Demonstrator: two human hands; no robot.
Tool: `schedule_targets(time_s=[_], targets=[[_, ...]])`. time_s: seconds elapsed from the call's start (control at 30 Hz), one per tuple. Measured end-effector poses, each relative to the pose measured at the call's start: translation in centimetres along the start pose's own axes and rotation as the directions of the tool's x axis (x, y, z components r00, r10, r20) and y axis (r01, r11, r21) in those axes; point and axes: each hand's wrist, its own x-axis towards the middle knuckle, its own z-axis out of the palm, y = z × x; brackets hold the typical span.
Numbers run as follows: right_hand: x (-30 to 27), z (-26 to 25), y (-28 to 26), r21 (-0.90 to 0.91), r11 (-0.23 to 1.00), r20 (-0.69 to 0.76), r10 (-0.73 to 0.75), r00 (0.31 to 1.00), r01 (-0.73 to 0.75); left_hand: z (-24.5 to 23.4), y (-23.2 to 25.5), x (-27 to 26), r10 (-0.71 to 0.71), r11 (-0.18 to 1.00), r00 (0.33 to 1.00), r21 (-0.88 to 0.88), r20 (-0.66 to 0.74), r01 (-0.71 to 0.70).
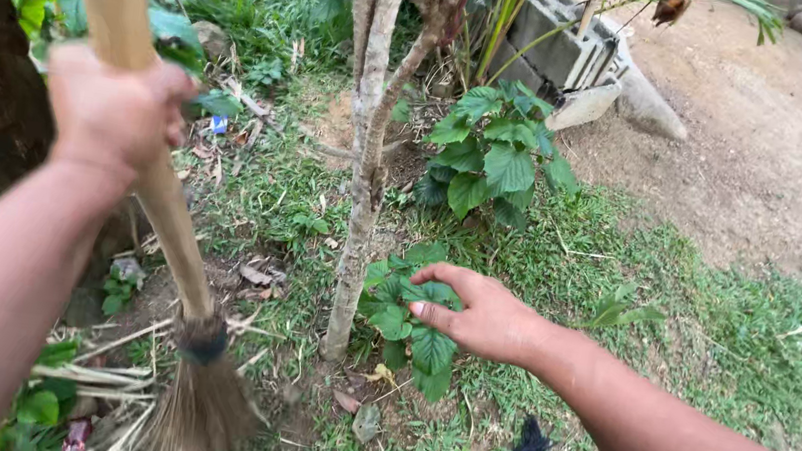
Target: The person sweeps debris and leaves from the grassy ground using a broom.
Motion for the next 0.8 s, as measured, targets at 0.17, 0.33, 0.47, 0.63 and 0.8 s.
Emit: schedule_targets(time_s=[0.17, 0.33, 0.47, 0.63, 0.8], targets=[[0.0, -0.1, 0.0, -0.064, 0.998, -0.009, 0.020, 1.000, -0.020, 0.2, 1.4, 3.7, 0.296, 0.906, 0.955, -0.315, -0.003, -0.282], [-0.4, 0.2, -1.8, -0.264, 0.945, 0.154, 0.238, 0.959, -0.192, 2.9, -7.0, 1.1, 0.112, 0.976, 0.990, -0.178, -0.086, -0.126], [-0.5, 0.0, -1.7, -0.294, 0.947, 0.176, 0.191, 0.966, -0.134, 1.8, -9.4, 1.8, -0.223, 0.974, 0.975, 0.033, 0.009, 0.223], [-0.2, -0.3, -1.7, -0.290, 0.947, 0.161, 0.193, 0.968, -0.141, 3.0, -1.2, 7.1, 0.107, 0.983, 0.994, -0.148, -0.001, -0.106], [0.3, -0.2, -2.2, -0.248, 0.962, 0.179, 0.159, 0.971, -0.112, 3.6, 0.7, 8.9, 0.318, 0.913, 0.941, -0.304, 0.114, -0.272]])
